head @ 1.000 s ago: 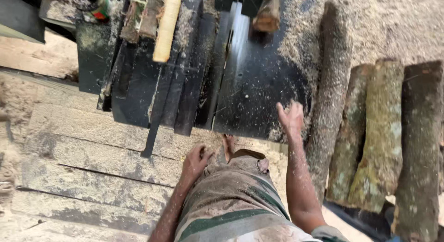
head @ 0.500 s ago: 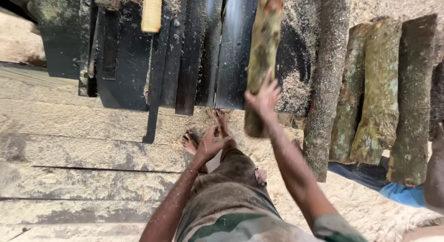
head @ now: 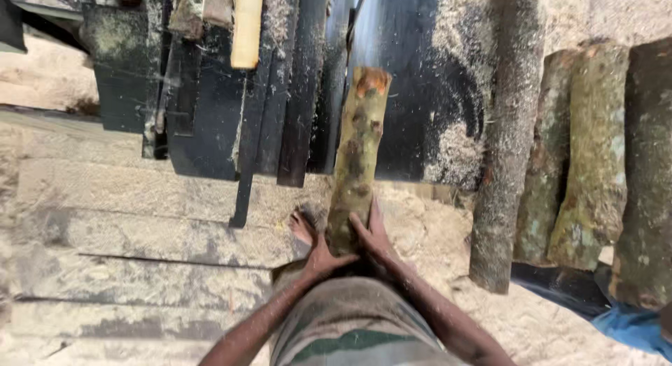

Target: The person manipulates logs and wooden planks through a motorized saw to cut them into smaller pieces while another person assists by holding the other end of the wood.

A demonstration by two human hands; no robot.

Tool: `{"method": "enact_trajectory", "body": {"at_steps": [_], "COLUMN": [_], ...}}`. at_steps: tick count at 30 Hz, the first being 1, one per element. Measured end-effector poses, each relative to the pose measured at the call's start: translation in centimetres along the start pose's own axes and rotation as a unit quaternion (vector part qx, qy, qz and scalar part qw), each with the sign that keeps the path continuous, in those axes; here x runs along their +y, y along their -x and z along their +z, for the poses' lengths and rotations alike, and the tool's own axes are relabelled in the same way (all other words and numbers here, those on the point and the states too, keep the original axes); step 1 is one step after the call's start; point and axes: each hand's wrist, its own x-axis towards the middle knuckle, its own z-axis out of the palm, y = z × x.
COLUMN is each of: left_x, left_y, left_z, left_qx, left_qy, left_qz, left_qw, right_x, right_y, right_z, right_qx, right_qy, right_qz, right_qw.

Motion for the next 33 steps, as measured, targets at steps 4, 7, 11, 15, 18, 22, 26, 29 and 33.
{"method": "enact_trajectory", "body": {"at_steps": [4, 7, 11, 15, 18, 22, 26, 29, 33], "left_x": [-0.1, 1.7, 4.4, 6.0, 7.0, 7.0, 7.5, 7.4, 10.0], "left_y": [-0.3, -3.3, -5.3, -7.0, -10.3, -14.5, -20.8, -24.7, -29.0], "left_z": [0.7, -0.4, -1.4, -1.6, -2.3, -3.1, -3.9, -4.5, -6.0], "left_qx": [0.013, 0.029, 0.025, 0.047, 0.11, 0.113, 0.098, 0.1, 0.108], "left_qy": [-0.032, 0.008, -0.167, -0.245, -0.271, -0.233, -0.236, -0.243, -0.275], "left_qz": [-0.128, -0.066, -0.1, -0.011, 0.069, 0.081, 0.039, 0.039, 0.061], "left_qw": [0.991, 0.997, 0.98, 0.968, 0.954, 0.962, 0.966, 0.964, 0.953], "right_x": [0.9, -0.7, -3.0, -3.7, -4.4, -4.8, -5.0, -4.7, -5.7], "right_y": [-1.0, -4.3, -6.8, -8.4, -11.8, -16.0, -22.5, -26.5, -31.2], "right_z": [1.3, 0.6, 0.1, -0.1, -0.8, -1.9, -3.9, -4.7, -6.2], "right_qx": [0.019, 0.058, 0.052, 0.066, 0.071, 0.055, 0.009, 0.007, 0.039], "right_qy": [0.089, 0.188, 0.185, 0.204, 0.198, 0.187, 0.195, 0.19, 0.214], "right_qz": [0.108, 0.087, 0.078, 0.051, 0.03, 0.045, 0.053, 0.06, 0.048], "right_qw": [0.99, 0.977, 0.978, 0.975, 0.977, 0.98, 0.979, 0.98, 0.975]}}
